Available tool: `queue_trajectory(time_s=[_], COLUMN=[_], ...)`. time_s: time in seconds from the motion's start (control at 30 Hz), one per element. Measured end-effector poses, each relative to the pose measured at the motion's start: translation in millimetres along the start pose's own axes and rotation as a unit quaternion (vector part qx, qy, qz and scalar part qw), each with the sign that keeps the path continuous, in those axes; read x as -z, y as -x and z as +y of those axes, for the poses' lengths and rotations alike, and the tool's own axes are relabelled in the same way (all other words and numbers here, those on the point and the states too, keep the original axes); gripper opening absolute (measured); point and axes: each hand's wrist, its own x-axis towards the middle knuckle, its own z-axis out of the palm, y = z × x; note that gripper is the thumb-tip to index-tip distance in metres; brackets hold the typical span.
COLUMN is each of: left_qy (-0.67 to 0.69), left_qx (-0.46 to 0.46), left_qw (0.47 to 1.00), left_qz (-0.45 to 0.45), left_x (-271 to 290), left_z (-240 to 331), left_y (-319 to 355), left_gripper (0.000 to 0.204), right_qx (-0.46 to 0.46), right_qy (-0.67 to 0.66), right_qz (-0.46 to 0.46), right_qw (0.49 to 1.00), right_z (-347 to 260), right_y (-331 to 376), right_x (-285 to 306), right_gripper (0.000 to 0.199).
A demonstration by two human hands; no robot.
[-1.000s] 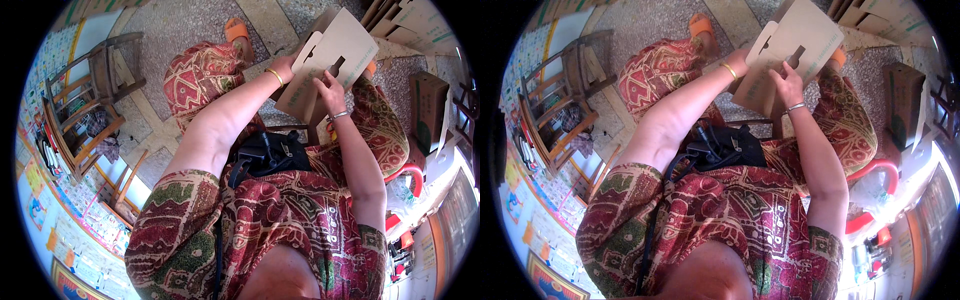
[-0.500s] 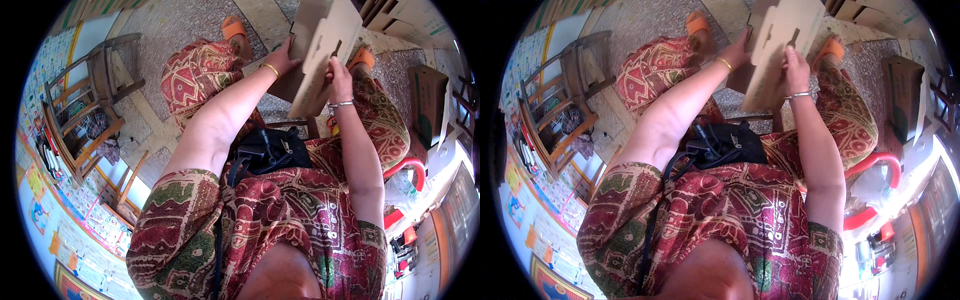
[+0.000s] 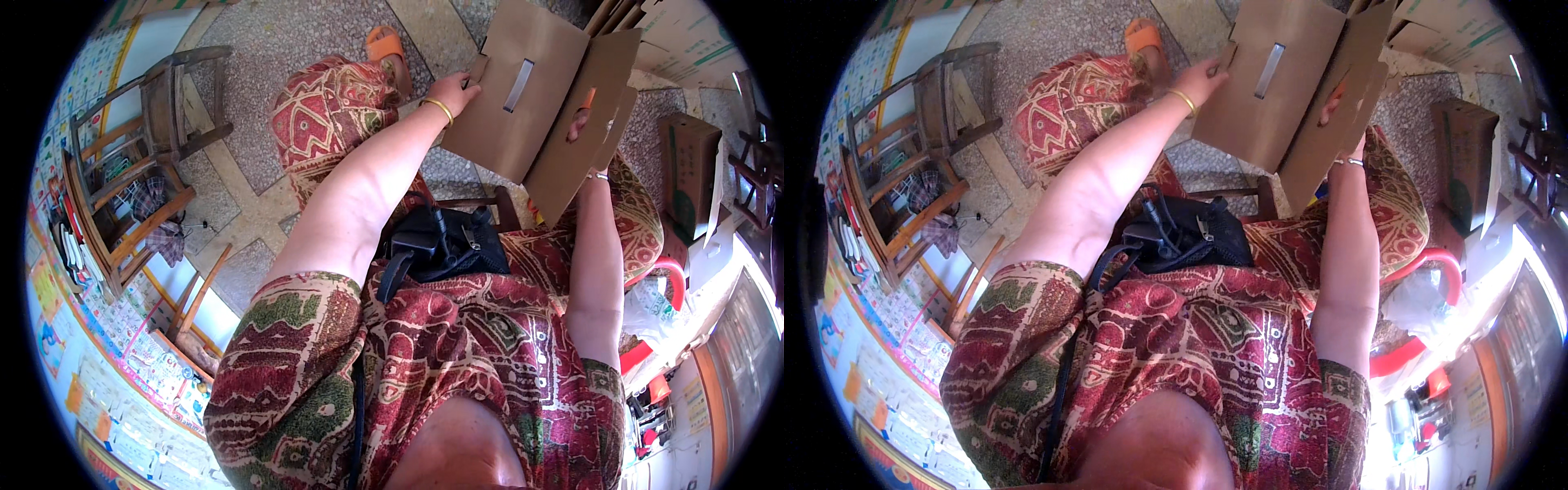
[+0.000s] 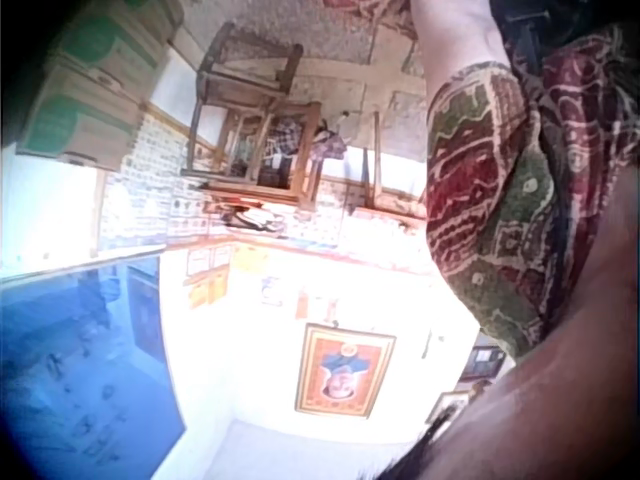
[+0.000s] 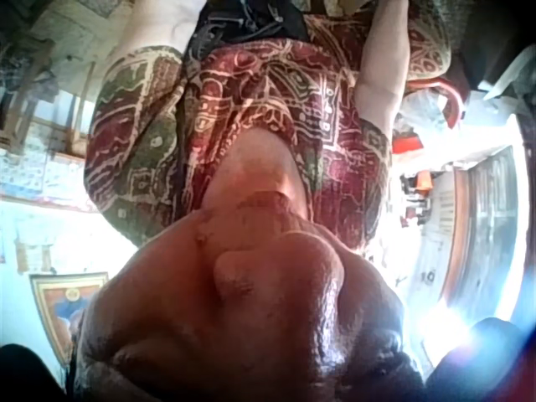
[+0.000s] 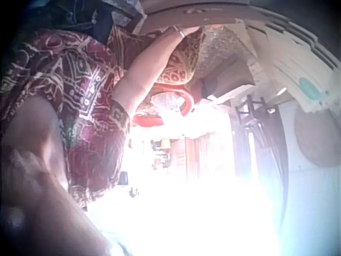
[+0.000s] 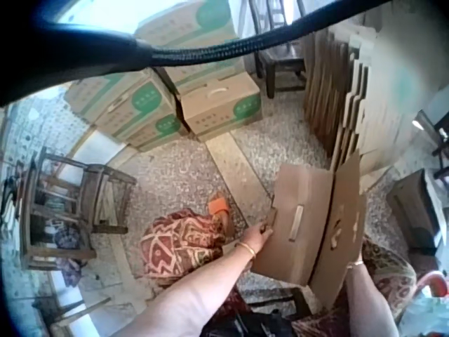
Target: The person sits on the floor and assembles flat cardboard boxes by folding the sides and tucking in the flaps. They use a small metal tool to help fold the cardboard edges and secure the box shape. The person handles multiple boxes, stacking the finished ones to the side.
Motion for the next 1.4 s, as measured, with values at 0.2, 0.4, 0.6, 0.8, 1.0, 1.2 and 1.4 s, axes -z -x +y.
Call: queue_trajectory(time_s=[0.2,0.4,0.6,0.8,1.0,1.2,1.4], left_qy=[-0.039,0.006,-0.012,-0.076,-0.123,-0.202,-0.199], left_qx=[0.027,-0.042,-0.045,0.063,0.038,-0.006,-0.008], left_qw=[0.999,0.999,0.998,0.994,0.992,0.978,0.980], left_qz=[0.001,0.003,0.039,0.054,-0.004,0.049,-0.005], left_x=[11,10,19,12,11,-4,3], left_z=[13,-2,-2,-13,7,20,26], left_y=[-1,-5,-10,-10,17,35,30], left_gripper=[0.051,0.042,0.042,0.048,0.046,0.053,0.071], right_qx=[-0.023,-0.081,-0.051,0.038,0.081,0.073,0.010], right_qy=[-0.034,-0.035,-0.045,-0.034,-0.012,0.001,-0.001], right_qz=[-0.109,-0.132,-0.112,0.001,0.180,0.226,0.260], right_qw=[0.993,0.987,0.991,0.999,0.980,0.971,0.966], right_z=[4,-7,0,25,36,42,49], right_y=[-4,6,15,13,15,1,-9], right_x=[17,11,20,22,18,7,-16], right_gripper=[0.023,0.023,0.023,0.023,0.024,0.026,0.028])
